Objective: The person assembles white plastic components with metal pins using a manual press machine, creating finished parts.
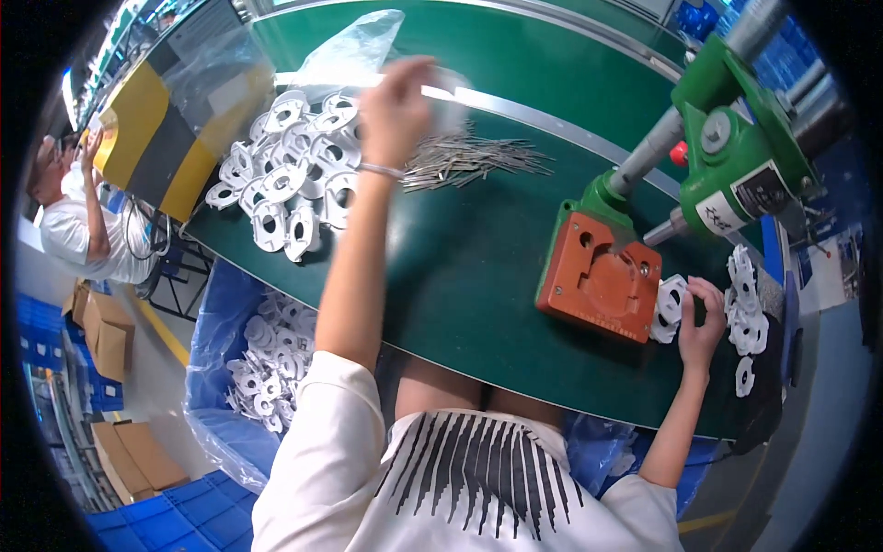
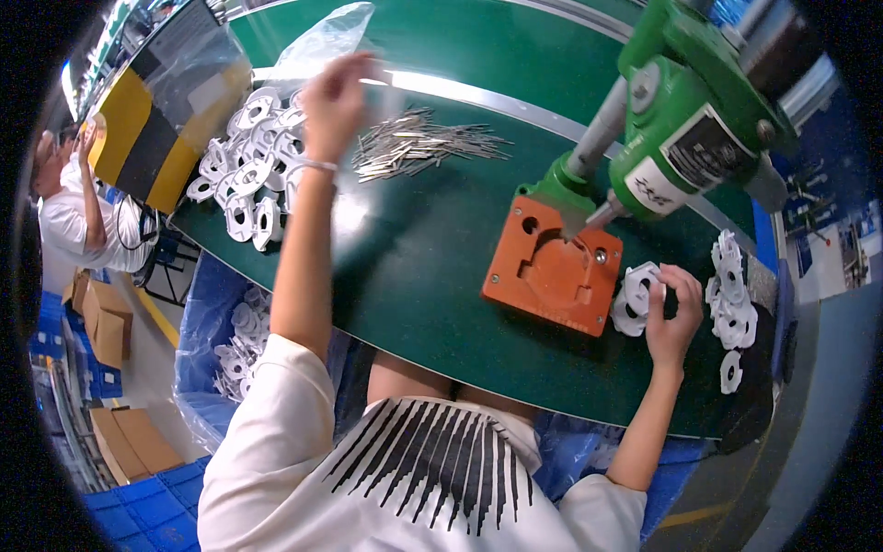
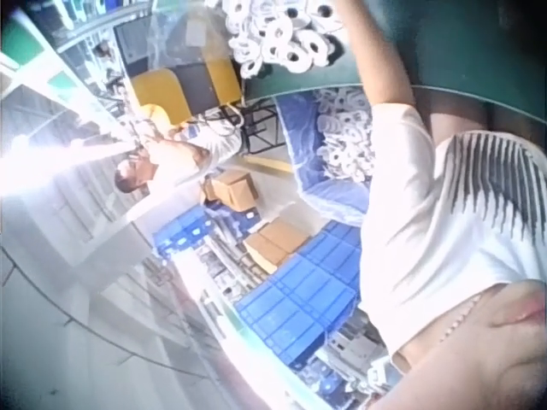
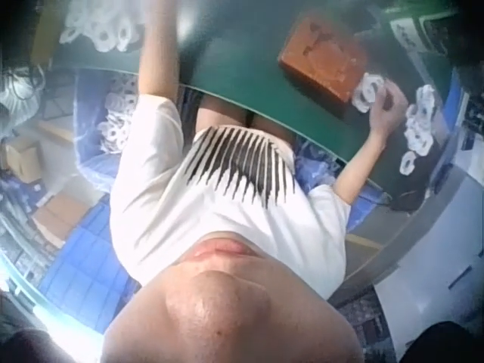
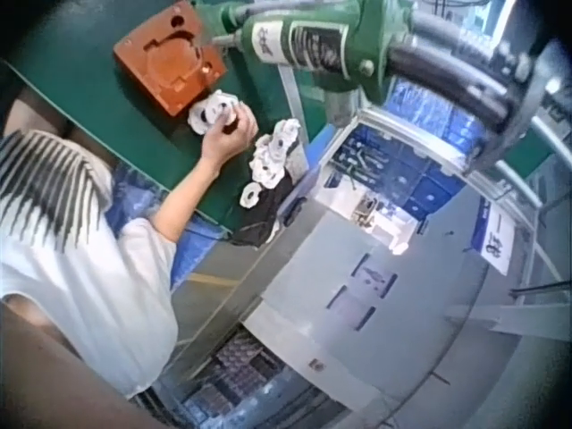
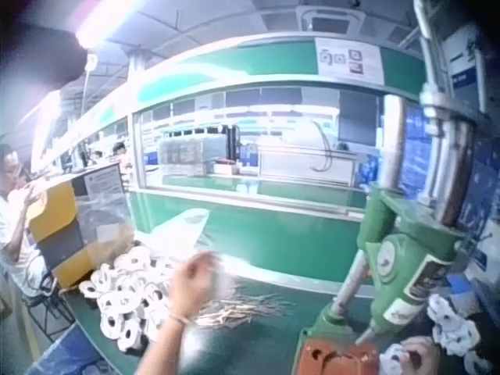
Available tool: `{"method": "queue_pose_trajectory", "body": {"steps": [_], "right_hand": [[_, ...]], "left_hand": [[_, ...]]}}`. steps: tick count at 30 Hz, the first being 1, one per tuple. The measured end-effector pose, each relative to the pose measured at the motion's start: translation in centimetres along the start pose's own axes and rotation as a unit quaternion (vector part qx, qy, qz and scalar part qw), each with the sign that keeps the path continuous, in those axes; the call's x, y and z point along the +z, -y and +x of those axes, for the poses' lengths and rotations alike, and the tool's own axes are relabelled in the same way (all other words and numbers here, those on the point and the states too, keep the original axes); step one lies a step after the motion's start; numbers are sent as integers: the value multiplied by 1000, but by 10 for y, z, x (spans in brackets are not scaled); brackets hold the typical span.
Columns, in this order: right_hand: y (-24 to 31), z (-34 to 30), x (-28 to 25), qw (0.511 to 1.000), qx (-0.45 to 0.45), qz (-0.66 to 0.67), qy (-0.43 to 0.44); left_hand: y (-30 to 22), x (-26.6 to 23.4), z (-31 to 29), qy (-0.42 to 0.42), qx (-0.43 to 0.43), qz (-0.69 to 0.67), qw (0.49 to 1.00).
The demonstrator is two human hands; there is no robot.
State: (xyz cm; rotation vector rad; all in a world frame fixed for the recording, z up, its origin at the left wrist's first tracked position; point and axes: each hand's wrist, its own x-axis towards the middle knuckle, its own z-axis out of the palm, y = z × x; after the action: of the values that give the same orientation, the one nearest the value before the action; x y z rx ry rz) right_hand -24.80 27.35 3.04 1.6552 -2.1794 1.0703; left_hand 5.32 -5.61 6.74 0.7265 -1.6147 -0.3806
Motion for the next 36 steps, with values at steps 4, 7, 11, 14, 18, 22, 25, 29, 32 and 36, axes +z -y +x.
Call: {"method": "queue_pose_trajectory", "body": {"steps": [4,7,11,14,18,22,25,29,32,36], "right_hand": [[-10,-23,-6,995,-35,-53,83],[2,-8,15,992,-21,12,128],[-2,-15,-1,985,23,34,170],[5,-14,-2,978,53,18,199],[-4,-21,-6,987,49,51,141],[-7,-22,-10,985,42,22,164],[-19,-20,-8,987,67,17,142],[-11,-14,-3,979,191,60,33],[2,-8,-4,962,182,-189,78],[-3,-6,2,967,247,55,25]], "left_hand": [[115,-53,24,-168,-45,254,951],[227,-164,45,32,99,534,839],[124,-77,49,-158,100,314,931],[47,-35,29,-149,206,221,942],[-30,32,-17,-41,266,97,958],[-56,43,-46,58,253,73,963],[-54,48,-57,103,224,32,969],[-50,54,-63,140,196,8,970],[-49,54,-64,141,205,15,969],[-51,55,-67,145,215,7,966]]}}
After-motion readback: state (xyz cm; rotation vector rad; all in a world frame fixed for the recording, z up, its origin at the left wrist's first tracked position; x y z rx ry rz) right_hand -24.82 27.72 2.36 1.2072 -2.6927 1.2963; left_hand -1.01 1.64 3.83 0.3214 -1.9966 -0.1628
